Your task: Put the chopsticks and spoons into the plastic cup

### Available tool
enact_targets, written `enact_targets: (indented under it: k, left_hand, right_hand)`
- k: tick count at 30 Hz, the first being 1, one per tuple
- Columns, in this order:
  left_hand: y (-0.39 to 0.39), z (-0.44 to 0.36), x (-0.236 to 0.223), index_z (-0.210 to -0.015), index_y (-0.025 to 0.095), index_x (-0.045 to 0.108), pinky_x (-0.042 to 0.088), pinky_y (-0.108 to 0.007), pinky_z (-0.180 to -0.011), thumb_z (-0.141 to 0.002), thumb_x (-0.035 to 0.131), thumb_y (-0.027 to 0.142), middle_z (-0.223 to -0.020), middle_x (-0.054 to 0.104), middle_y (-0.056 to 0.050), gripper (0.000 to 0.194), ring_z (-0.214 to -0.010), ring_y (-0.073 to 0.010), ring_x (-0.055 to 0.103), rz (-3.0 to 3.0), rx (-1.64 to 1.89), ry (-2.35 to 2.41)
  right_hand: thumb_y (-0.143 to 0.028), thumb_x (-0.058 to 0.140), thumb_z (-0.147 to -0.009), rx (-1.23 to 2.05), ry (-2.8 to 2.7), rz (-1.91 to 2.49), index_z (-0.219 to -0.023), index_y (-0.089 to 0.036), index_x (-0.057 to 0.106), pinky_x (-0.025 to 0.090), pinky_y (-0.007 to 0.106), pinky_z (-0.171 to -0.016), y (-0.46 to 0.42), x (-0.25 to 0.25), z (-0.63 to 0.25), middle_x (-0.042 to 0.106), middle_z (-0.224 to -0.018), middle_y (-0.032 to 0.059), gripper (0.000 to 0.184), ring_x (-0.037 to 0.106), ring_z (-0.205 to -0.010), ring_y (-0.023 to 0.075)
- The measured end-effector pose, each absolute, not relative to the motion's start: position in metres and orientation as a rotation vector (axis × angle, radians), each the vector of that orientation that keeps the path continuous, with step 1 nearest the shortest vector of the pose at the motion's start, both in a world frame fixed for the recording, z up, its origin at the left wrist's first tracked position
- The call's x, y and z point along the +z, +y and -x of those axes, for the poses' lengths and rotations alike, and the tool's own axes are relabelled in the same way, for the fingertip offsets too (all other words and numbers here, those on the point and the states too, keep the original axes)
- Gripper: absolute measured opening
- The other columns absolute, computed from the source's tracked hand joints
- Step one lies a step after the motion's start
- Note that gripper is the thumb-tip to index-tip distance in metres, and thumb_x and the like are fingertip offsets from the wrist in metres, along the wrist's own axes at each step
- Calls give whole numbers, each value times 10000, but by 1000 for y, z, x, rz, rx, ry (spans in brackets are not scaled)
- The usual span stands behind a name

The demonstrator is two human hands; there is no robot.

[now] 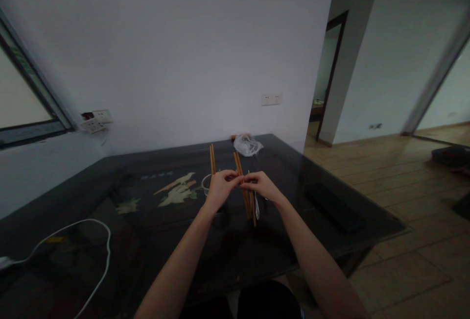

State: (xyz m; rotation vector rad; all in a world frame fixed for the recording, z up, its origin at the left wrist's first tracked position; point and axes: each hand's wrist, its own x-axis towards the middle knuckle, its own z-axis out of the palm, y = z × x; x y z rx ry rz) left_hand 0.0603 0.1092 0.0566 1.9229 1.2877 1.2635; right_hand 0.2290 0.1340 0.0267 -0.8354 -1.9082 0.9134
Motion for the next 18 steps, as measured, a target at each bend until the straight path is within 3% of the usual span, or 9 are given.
enact_targets:
  k: [9,18]
  left_hand:
    - [108,-61,50,-711,139,669,459,-233,-619,-735,624,355,-725,684,-43,222,-671,-151,612,-1988,1382,1255]
    - [88,-20,98,-755,133,651,500,-226,-575,-719,648,401,-732,689,-40,270,-671,-159,644,-1770,1608,1227]
  right_hand:
    - [-406,696,-699,1041,-1887,787,-698,-137,686,423,234,-560,128,32,-228,605,-585,-5,269,541,-559,118]
    - [-533,568,-778,1223,-1669,767,-926,-163,629,504,254,-553,138,20,-222,622,-652,7,403,598,-551,122]
